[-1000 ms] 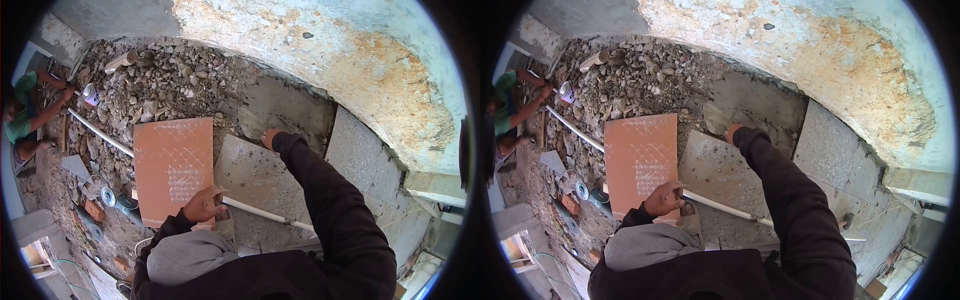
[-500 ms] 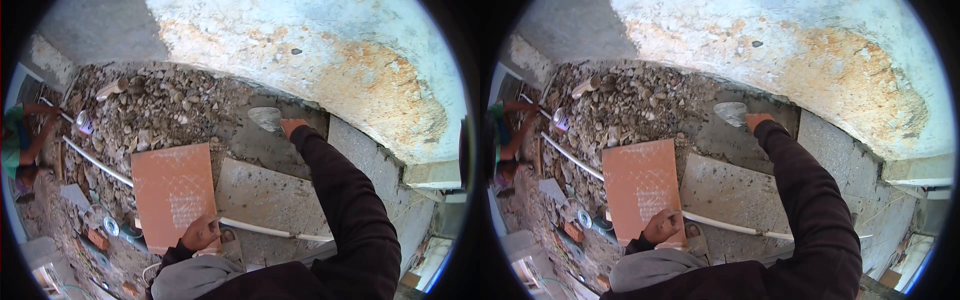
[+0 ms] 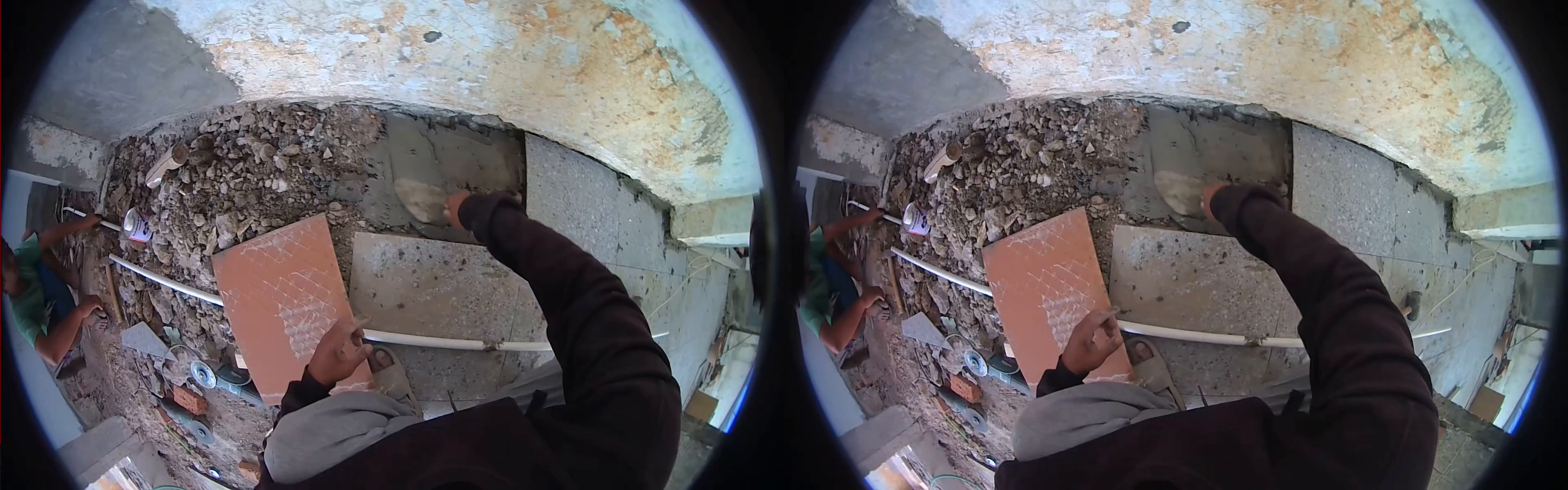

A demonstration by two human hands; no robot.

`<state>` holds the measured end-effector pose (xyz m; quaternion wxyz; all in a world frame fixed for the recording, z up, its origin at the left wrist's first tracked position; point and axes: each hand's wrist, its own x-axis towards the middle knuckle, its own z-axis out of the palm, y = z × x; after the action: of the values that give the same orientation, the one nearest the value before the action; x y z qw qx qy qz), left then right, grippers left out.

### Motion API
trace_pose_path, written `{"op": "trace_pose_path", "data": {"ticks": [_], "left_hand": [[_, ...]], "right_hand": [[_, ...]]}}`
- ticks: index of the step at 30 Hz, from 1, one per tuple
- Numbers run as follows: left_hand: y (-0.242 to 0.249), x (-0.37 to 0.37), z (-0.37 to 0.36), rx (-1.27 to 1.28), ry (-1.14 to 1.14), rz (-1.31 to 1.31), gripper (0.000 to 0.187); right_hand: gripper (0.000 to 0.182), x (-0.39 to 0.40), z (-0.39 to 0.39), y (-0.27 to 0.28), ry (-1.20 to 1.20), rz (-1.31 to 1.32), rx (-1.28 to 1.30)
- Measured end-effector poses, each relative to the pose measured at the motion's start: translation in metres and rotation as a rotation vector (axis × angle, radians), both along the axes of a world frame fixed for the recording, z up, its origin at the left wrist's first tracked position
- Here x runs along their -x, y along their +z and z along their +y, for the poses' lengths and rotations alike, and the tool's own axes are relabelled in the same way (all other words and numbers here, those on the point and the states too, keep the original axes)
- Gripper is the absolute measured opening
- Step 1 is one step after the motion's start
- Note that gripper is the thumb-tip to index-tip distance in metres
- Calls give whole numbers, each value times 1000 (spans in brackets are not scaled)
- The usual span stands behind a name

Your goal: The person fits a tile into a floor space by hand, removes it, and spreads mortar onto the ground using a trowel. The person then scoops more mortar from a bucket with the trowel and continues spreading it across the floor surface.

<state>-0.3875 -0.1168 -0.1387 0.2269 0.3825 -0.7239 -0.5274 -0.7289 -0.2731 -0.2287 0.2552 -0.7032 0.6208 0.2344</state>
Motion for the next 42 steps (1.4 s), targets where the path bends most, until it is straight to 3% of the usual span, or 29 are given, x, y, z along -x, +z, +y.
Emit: {"op": "trace_pose_path", "data": {"ticks": [4, 7, 9, 12, 14, 16, 17, 19, 20, 22, 27, 32, 36, 42], "left_hand": [[12, 19, -4, 7, -78, -15, 45], [11, 14, 3, 31, -84, -8, 46], [9, 6, 7, 58, -71, 3, 47], [8, -5, 9, 62, 6, 17, 48], [5, -4, 6, 83, 13, 19, 47], [-2, -1, 3, 66, -18, 4, 47], [-2, 2, 1, 44, -32, 33, 47], [-1, -1, -1, -31, -102, 1, 52], [-5, -3, 5, -36, -104, 2, 52], [-11, -10, 18, -581, 278, 354, 58], [-9, -23, 14, -531, 319, 391, 60], [-15, -28, 11, -466, 233, 359, 60], [-16, -25, 8, -540, 179, 316, 57], [-14, -18, 7, -490, 119, 327, 55]], "right_hand": [[31, 17, 54, 35, -4, 81, 1], [31, 61, 58, 47, 83, 121, 24], [26, 82, 53, 81, 230, 298, -22], [20, 85, 63, 102, 163, 218, 68], [16, 75, 67, 78, 163, 214, 100], [16, 69, 61, 47, 148, 144, 368], [16, 70, 50, 39, 144, 150, 367], [17, 81, 20, 23, -205, 140, 372], [17, 92, 8, 13, -206, 141, 367], [19, 110, -13, 6, -300, 231, 384], [24, 106, -19, 11, -434, 328, 322], [25, 117, -28, 33, -542, 59, -107], [25, 122, -29, 59, -411, 133, -18], [27, 124, -4, 41, -406, 238, -105]]}}
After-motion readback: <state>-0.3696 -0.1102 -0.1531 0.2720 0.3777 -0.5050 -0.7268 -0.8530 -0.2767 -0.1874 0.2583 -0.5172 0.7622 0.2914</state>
